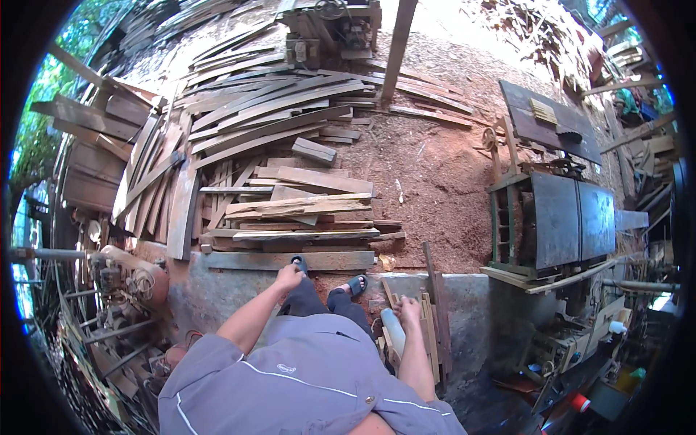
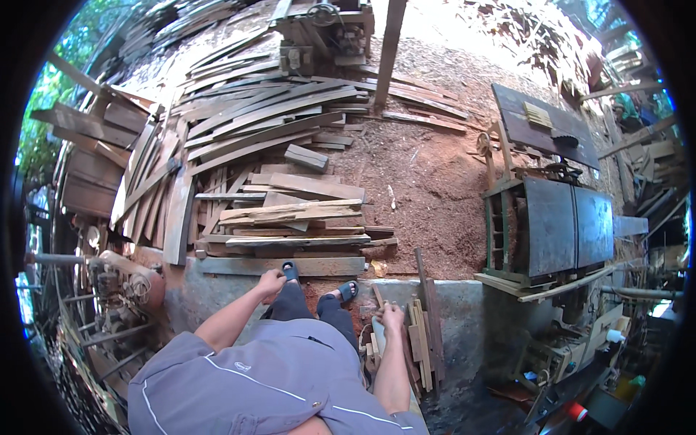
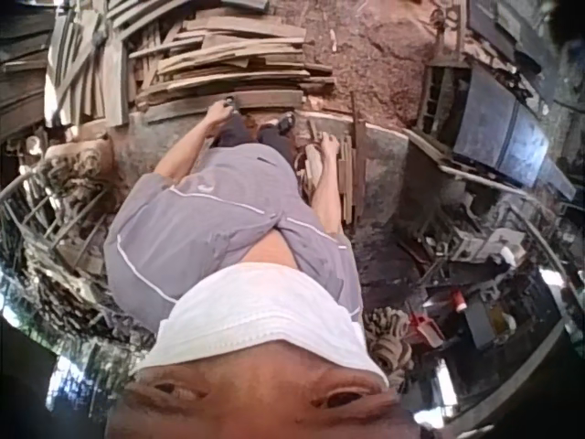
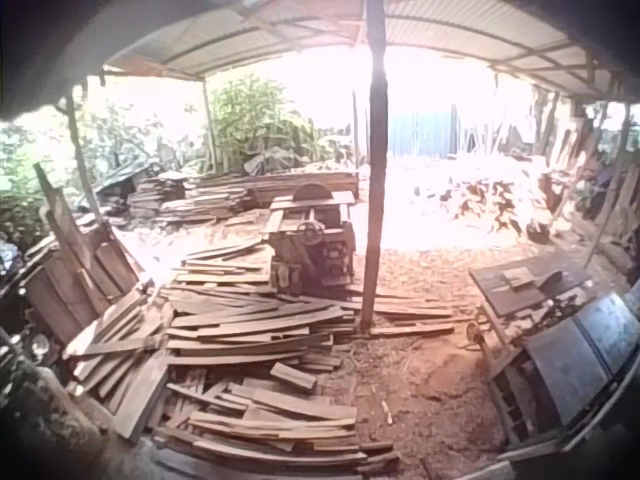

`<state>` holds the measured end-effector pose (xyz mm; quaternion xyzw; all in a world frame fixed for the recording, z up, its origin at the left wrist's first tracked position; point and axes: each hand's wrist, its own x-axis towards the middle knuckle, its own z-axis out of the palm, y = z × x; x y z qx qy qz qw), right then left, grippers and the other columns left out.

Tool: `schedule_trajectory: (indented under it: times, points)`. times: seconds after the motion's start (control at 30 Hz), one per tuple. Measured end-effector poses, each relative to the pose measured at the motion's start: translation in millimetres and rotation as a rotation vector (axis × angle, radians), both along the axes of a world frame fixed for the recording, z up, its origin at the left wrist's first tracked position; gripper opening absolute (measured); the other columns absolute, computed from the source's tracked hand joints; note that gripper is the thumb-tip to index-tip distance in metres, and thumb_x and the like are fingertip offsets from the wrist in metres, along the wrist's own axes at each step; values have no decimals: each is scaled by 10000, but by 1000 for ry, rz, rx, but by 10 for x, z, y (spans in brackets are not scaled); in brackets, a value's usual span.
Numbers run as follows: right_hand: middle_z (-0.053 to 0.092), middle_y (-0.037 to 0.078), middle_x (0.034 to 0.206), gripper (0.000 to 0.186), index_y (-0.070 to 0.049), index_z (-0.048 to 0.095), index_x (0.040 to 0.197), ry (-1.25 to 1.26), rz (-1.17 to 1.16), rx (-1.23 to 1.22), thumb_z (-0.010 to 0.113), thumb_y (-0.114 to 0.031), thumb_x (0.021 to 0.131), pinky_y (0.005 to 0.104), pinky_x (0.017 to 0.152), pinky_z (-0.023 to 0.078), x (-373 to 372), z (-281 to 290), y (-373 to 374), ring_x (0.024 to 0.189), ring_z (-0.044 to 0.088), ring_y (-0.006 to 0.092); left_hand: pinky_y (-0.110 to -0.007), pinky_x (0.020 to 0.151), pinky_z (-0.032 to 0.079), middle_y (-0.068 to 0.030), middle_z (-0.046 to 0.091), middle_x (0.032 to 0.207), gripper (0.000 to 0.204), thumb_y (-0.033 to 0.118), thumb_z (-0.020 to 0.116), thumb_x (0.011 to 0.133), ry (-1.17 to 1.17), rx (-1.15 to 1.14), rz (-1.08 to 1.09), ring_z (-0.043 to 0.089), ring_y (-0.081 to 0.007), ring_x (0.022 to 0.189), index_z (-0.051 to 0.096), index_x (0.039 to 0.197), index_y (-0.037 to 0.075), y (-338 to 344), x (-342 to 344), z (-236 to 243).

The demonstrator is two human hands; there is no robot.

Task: The person puts on a face mask, measures the blade spacing on a table saw using a tape measure and wooden block, cuts a wooden plank on the saw, and sorts through wooden boards on the ground.

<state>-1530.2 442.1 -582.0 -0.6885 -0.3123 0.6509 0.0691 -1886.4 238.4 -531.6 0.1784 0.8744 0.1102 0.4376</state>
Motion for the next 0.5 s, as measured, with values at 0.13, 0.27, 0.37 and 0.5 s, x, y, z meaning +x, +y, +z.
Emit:
schedule_trajectory:
  times: [0.13, 0.27, 0.37, 0.5]
  points:
    - [586, 79, 762, 152, -9, 522, 974, 31, -9, 53, 510, -160, 985, 284, 486, 520, -45, 100, 355, 599, 618, 181, -412, 925, 492, -203, 685, 1053, 329, 260, 592, 853, 87, 214, 47, 648, -339, 1025, 686, 1056, 19, 309, 202, -33]
    - [581, 67, 778, 148, -26, 513, 986, 102, -153, 40, 517, -174, 982, 293, 504, 534, 66, 58, 465, 629, 629, 182, -412, 902, 501, -193, 693, 1010, 286, 216, 599, 837, 175, 291, 136, 659, -335, 992, 688, 1021, 16, 515, 315, -16]
    - [580, 67, 777, 138, -35, 517, 979, 109, -207, 22, 519, -173, 980, 302, 513, 538, 180, 61, 410, 626, 626, 185, -425, 902, 502, -212, 688, 1002, 267, 180, 588, 824, 217, 199, 210, 655, -349, 992, 692, 1006, 15, 496, 250, -172]
    - [628, 94, 795, 159, -23, 520, 1018, 50, -332, -5, 514, -178, 982, 277, 471, 512, 404, -19, 263, 589, 621, 174, -391, 940, 490, -195, 695, 1053, 329, 222, 604, 804, 141, -13, 152, 652, -324, 1050, 706, 1079, 73, 485, -25, -510]
